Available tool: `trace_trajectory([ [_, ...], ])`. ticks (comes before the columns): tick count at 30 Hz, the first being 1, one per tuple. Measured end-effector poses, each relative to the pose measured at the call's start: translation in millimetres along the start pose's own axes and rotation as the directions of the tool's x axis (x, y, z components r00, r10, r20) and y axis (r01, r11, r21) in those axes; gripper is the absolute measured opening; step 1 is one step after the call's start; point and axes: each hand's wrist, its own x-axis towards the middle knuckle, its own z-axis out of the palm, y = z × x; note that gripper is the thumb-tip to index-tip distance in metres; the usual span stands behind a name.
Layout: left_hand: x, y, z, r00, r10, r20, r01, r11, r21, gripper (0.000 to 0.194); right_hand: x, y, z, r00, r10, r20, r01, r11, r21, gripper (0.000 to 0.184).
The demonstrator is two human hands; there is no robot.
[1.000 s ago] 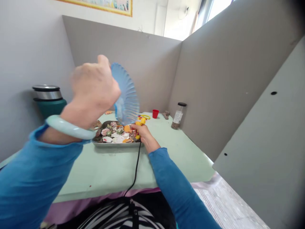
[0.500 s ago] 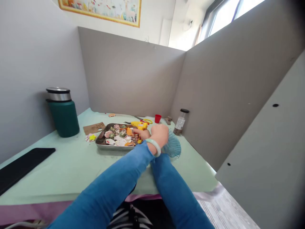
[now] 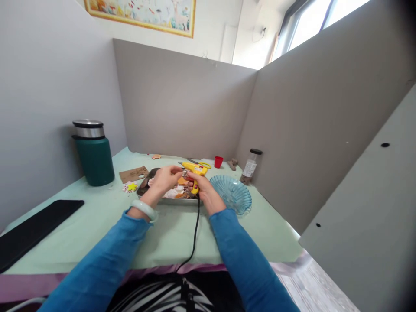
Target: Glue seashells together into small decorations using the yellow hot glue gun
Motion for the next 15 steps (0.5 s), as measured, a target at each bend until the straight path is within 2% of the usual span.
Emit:
trace_trajectory([
  [3, 0.5, -15.9, 14.4, 0.999, -0.018, 0.026, 0.026, 0.937, -0.349, 0.03, -0.1, -0.1, 0.7, 1.0, 0.008, 0.025, -0.009, 0.999, 0.036, 0.019],
  [6, -0.1, -22.4, 24.9, 0.997, 0.008, 0.075, 0.034, 0.846, -0.532, 0.041, 0.8, 1.1, 0.1, 0.999, 0.011, 0.033, -0.012, 0.999, 0.045, 0.018],
  [10, 0.6, -28.7, 28.1, 0.992, 0.011, 0.128, 0.07, 0.79, -0.609, 0.048, 0.4, 2.4, 0.0, 0.999, 0.018, 0.04, -0.016, 0.999, -0.049, 0.016],
  [15, 2.0, -32.6, 26.8, 0.994, -0.031, 0.109, 0.093, 0.78, -0.619, 0.044, 1.8, 6.6, 0.9, 0.999, -0.009, 0.031, 0.013, 0.991, -0.137, 0.019],
])
